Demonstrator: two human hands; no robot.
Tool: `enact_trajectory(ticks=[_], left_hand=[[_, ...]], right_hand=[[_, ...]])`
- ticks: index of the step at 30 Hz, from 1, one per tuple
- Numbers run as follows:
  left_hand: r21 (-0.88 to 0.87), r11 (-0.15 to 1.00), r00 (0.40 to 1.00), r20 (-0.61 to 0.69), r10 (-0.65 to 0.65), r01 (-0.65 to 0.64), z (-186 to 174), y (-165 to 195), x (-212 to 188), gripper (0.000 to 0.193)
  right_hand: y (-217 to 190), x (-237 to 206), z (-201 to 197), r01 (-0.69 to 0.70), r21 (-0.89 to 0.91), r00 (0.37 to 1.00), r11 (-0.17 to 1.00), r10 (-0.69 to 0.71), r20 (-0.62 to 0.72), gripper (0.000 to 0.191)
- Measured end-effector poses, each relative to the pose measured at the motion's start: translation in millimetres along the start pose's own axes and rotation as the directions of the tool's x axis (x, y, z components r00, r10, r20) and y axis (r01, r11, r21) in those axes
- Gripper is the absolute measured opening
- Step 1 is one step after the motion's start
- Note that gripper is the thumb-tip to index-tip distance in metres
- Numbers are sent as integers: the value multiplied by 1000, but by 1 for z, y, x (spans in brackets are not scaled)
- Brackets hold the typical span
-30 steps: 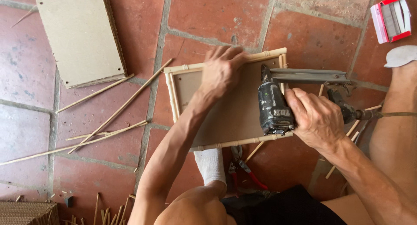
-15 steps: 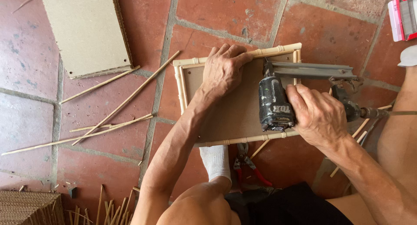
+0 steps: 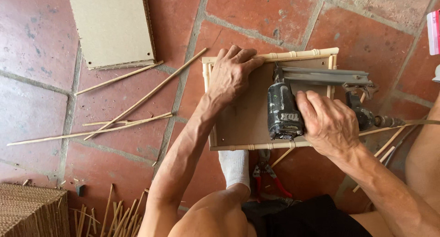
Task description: The person assembles a small woven basket by attaching bamboo strips to a cardboard base using a pneumatic nail gun. They position strips, staple them, trim excess with pliers, and flip the basket to secure the woven sides.
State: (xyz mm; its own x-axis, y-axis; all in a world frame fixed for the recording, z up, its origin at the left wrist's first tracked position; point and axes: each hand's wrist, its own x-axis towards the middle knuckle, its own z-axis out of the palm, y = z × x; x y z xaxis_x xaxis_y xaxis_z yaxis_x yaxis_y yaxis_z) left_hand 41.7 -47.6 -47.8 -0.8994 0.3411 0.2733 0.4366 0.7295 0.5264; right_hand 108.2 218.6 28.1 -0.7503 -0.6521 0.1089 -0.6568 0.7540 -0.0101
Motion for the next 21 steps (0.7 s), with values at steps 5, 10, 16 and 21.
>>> enact_trajectory(ticks=[5,10,16,21], left_hand=[[96,994,994,-90,66,-57,-25,-9,-7,27],[50,998,987,-159,-39,47,-38,-31,-32,33],[-54,997,981,-187,-58,48,-24,-42,-39,26],[-244,954,939,-247,-237,176,-15,-41,-41,22]], right_hand=[[-9,8,2,50,-3,998,999,-50,-45,39],[-23,21,10,85,-6,996,996,-86,-16,40],[-34,31,14,68,-5,998,998,-68,15,33],[-42,33,12,93,-15,995,996,-94,-28,35]])
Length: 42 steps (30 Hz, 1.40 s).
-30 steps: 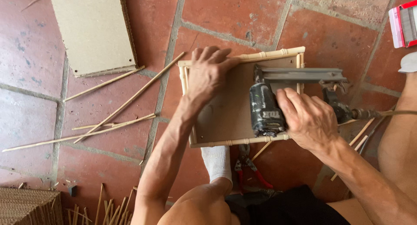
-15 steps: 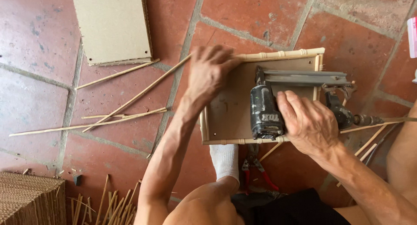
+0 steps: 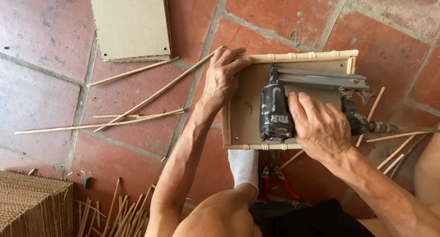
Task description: The person assembles a small woven basket by attaching bamboo strips to a cardboard base using a pneumatic nail gun. They position strips, staple them, trim excess with pliers, and flip the basket to secure the woven sides.
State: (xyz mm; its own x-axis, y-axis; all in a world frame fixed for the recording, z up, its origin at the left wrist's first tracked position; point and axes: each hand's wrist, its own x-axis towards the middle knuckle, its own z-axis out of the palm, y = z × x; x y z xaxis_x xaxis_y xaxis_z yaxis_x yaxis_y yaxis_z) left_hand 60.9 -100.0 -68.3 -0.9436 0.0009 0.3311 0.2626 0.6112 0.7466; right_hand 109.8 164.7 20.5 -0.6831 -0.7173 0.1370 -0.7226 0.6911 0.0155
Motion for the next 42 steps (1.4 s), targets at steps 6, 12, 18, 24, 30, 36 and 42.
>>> enact_trajectory(ticks=[6,12,18,24,30,36,42], left_hand=[[-651,653,886,67,-459,387,9,-9,-14,46],[-640,598,826,103,-554,482,16,-14,-14,33],[-620,618,838,126,-531,484,9,-8,-10,31],[-521,691,841,104,-532,501,2,0,-8,44],[-559,692,864,93,-495,457,3,2,-8,36],[-515,749,889,58,-455,417,2,0,-10,24],[-615,664,872,83,-482,426,11,-8,-17,27]], right_hand=[[-18,20,2,59,-31,998,998,-59,0,34],[-26,31,-5,56,-47,998,997,-55,22,36],[-32,38,-2,79,-52,997,996,-78,8,35],[-37,43,1,92,-57,995,994,-94,-20,33],[-43,43,0,69,-49,998,996,-68,8,31],[-36,29,8,24,-20,1000,999,-25,-10,37],[-12,-18,0,-34,-65,997,997,39,72,50]])
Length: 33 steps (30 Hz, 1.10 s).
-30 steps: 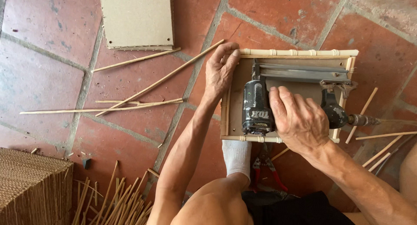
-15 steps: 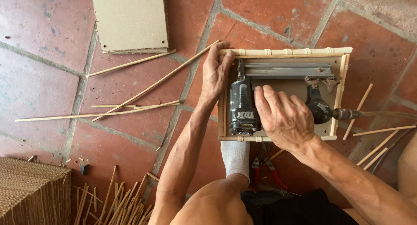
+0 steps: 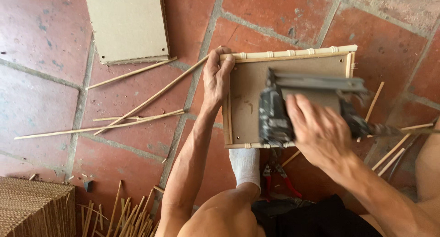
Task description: The person assembles a small woven basket by attaching bamboo strips to a cardboard base using a pneumatic nail gun. They position strips, staple them, trim excess with pliers, and flip the basket to secure the woven sides.
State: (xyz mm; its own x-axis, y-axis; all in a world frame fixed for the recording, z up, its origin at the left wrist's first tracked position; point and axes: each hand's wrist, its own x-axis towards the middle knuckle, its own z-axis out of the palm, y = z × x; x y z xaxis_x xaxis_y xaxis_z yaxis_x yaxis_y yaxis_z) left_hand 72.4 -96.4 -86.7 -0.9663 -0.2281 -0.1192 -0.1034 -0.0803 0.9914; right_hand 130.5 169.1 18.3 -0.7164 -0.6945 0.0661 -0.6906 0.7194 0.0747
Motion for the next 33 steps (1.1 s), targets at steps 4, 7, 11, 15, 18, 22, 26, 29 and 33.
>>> enact_trajectory(ticks=[4,7,11,15,18,22,26,29,33], left_hand=[[-1,998,998,-32,62,-62,-12,-3,-6,42],[285,921,959,-21,283,-266,-28,7,-40,45],[826,412,881,193,432,-384,-8,31,-65,45],[668,236,704,621,346,-706,67,53,-6,65],[789,388,767,589,-253,-477,103,67,46,54],[779,562,757,537,-372,-277,96,92,62,48],[696,718,921,267,-282,18,50,111,57,50],[694,676,928,29,-370,248,19,92,42,55],[-88,859,854,192,-483,505,7,30,-42,46]], right_hand=[[8,-72,-36,-205,25,973,978,201,110,59],[5,-139,-56,-497,104,867,861,490,85,74],[6,-205,-42,-657,-249,534,711,673,513,67],[-23,-235,-4,-567,-326,512,757,634,580,47],[-48,-243,13,-611,-283,474,739,628,617,47],[-64,-248,15,-674,-197,425,712,592,685,45],[-49,-245,13,-733,-69,382,677,493,782,60],[-23,-227,29,-670,30,527,741,447,723,51],[6,-172,89,-723,43,484,690,461,743,55]])
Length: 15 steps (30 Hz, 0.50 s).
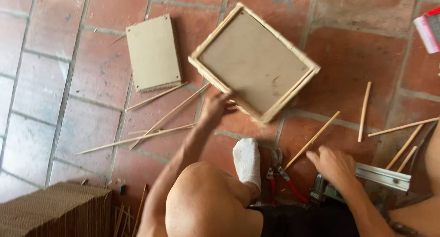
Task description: The person assembles a small woven basket by attaching bamboo strips to a cardboard base using a pneumatic nail gun. They position strips, staple them, trim excess with pliers, and flip the basket to secure the woven sides.
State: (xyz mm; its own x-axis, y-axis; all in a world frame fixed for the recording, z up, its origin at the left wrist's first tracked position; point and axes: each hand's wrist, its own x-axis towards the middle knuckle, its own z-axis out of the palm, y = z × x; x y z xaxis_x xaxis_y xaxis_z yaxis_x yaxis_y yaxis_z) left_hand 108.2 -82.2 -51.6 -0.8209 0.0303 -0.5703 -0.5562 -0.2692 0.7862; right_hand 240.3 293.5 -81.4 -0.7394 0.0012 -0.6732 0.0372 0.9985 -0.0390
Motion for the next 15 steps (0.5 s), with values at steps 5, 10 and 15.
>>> enact_trajectory(ticks=[5,10,15], left_hand=[[-59,985,935,329,-136,164,27,-82,-94,42],[197,977,974,222,36,-81,-2,-29,-108,24],[636,530,717,53,695,-561,-34,25,-15,52]], right_hand=[[-7,67,31,-137,405,990,904,141,21,34],[27,68,46,-77,874,921,480,371,-122,27],[53,54,-12,660,673,579,334,345,-739,21]])
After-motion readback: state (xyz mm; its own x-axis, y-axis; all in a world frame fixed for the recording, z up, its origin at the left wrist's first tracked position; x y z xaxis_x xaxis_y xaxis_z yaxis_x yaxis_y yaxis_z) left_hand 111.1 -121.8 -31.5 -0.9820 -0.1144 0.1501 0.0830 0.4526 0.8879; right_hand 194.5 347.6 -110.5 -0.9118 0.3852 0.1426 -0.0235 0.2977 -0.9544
